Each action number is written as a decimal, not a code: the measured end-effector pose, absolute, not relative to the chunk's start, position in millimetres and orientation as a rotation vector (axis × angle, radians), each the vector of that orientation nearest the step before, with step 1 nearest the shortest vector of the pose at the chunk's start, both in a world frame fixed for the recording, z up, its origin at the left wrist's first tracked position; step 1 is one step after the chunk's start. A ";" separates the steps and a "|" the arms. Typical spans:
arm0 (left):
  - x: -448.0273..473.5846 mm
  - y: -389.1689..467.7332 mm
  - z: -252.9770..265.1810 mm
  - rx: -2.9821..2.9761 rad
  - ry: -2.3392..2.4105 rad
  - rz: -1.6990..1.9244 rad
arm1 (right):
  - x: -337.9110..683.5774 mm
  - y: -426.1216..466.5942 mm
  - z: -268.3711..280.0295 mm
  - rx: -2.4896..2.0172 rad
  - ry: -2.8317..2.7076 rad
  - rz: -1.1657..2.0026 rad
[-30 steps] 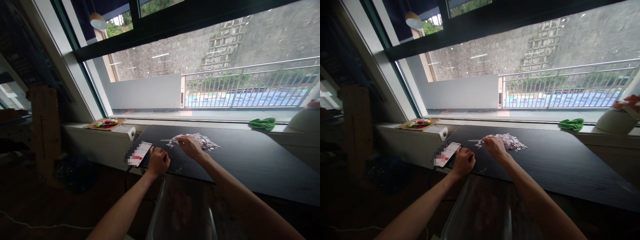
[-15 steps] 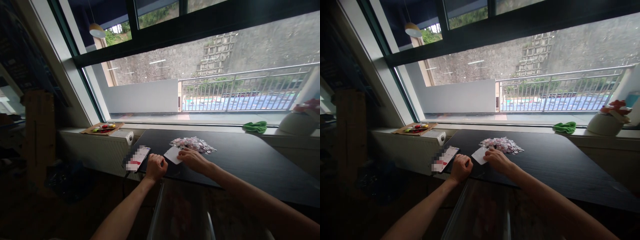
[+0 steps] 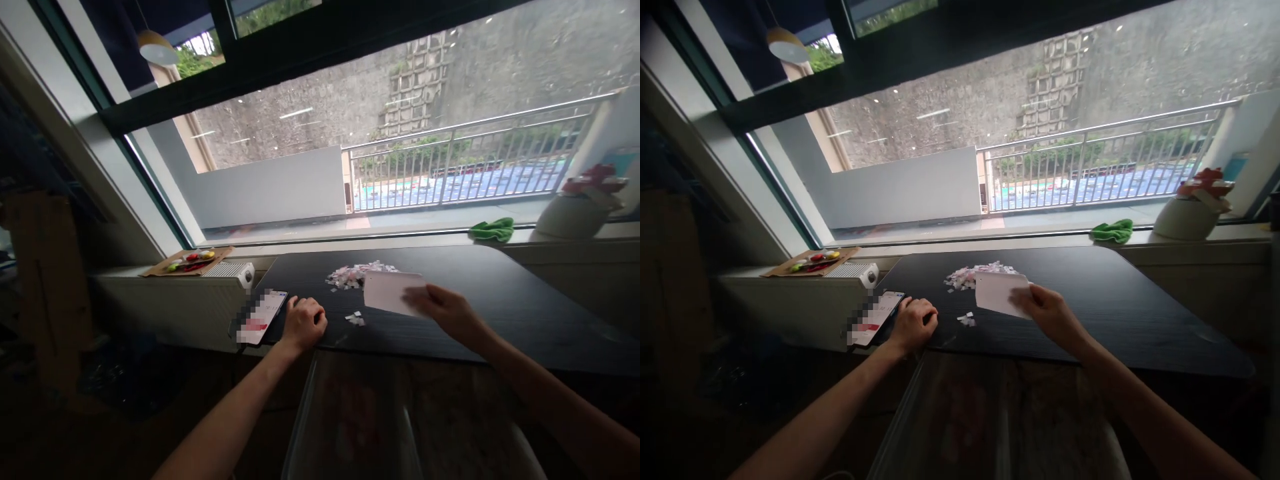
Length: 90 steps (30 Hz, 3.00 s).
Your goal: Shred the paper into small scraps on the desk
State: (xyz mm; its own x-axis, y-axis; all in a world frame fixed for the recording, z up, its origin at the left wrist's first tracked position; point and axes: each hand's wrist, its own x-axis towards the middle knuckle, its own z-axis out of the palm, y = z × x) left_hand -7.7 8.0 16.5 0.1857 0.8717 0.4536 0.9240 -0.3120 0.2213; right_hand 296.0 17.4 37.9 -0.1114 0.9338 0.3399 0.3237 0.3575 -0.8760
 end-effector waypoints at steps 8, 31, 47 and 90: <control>5.3 10.4 8.9 -2.344 -1.767 -0.865 | 282.5 18.7 17.0 -1.174 -1.259 0.989; 4.5 4.7 10.4 -2.283 -1.608 -0.874 | 277.2 13.1 9.2 -1.157 -1.361 0.908; 4.8 5.6 9.4 -2.270 -1.601 -0.880 | 279.5 11.0 9.5 -1.225 -1.240 0.844; 4.4 6.1 8.6 -2.258 -1.590 -0.885 | 276.9 5.0 17.7 -1.279 -1.154 0.798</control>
